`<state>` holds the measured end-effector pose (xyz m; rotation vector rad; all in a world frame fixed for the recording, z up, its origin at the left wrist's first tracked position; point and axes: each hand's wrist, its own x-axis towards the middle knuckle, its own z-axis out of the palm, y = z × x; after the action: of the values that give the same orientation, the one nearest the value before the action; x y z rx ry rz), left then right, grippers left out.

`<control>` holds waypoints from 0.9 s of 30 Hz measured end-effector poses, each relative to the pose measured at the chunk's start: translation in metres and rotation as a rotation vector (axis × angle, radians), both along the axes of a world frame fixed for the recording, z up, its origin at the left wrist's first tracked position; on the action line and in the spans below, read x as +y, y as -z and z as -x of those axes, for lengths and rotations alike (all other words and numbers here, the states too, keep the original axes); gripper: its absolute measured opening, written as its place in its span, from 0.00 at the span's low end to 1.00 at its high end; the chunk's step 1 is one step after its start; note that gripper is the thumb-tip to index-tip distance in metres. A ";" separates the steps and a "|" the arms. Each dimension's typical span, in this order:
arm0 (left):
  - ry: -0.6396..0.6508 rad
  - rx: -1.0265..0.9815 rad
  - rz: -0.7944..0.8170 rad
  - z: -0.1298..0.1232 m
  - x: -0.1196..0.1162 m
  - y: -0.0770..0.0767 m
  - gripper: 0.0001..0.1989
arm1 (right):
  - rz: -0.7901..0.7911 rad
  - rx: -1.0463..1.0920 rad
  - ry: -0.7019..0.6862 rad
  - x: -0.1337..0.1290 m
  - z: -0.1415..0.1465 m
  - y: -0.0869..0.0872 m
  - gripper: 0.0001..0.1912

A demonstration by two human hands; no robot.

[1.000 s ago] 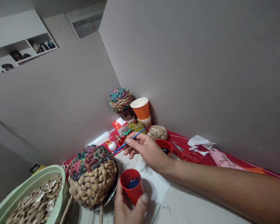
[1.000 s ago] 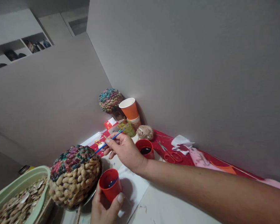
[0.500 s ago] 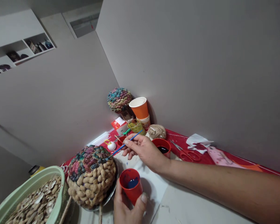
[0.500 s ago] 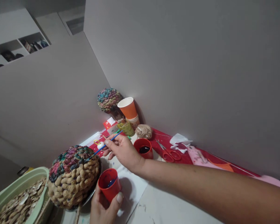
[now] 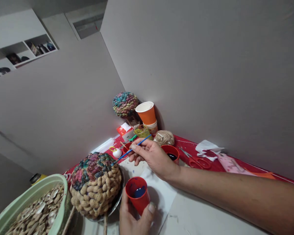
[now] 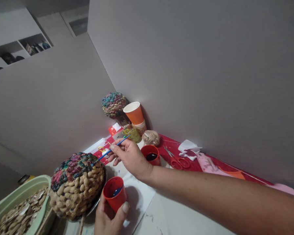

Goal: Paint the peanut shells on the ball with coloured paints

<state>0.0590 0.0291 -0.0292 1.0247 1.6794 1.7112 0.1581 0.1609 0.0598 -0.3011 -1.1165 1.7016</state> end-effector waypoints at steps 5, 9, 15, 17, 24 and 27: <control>0.027 0.010 0.015 0.001 0.000 0.001 0.34 | 0.014 -0.007 -0.024 -0.001 0.002 0.002 0.21; 0.037 0.014 0.015 0.002 0.000 0.002 0.35 | 0.000 -0.031 0.043 0.002 -0.001 0.001 0.20; 0.021 -0.011 0.026 0.001 -0.001 0.000 0.33 | -0.024 -0.008 -0.022 -0.001 -0.001 0.001 0.19; 0.003 -0.014 0.032 -0.001 -0.003 -0.002 0.31 | -0.042 -0.034 -0.015 -0.001 -0.001 0.000 0.18; -0.050 0.067 0.042 -0.008 -0.005 -0.013 0.30 | -0.086 -0.027 0.078 0.002 -0.008 -0.007 0.14; -0.059 0.109 0.048 -0.012 -0.005 -0.020 0.26 | -0.100 -0.018 0.063 -0.003 -0.009 -0.009 0.14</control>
<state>0.0712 0.0239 -0.0090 1.0737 1.8265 1.6702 0.1667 0.1574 0.0684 -0.2869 -1.1891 1.5850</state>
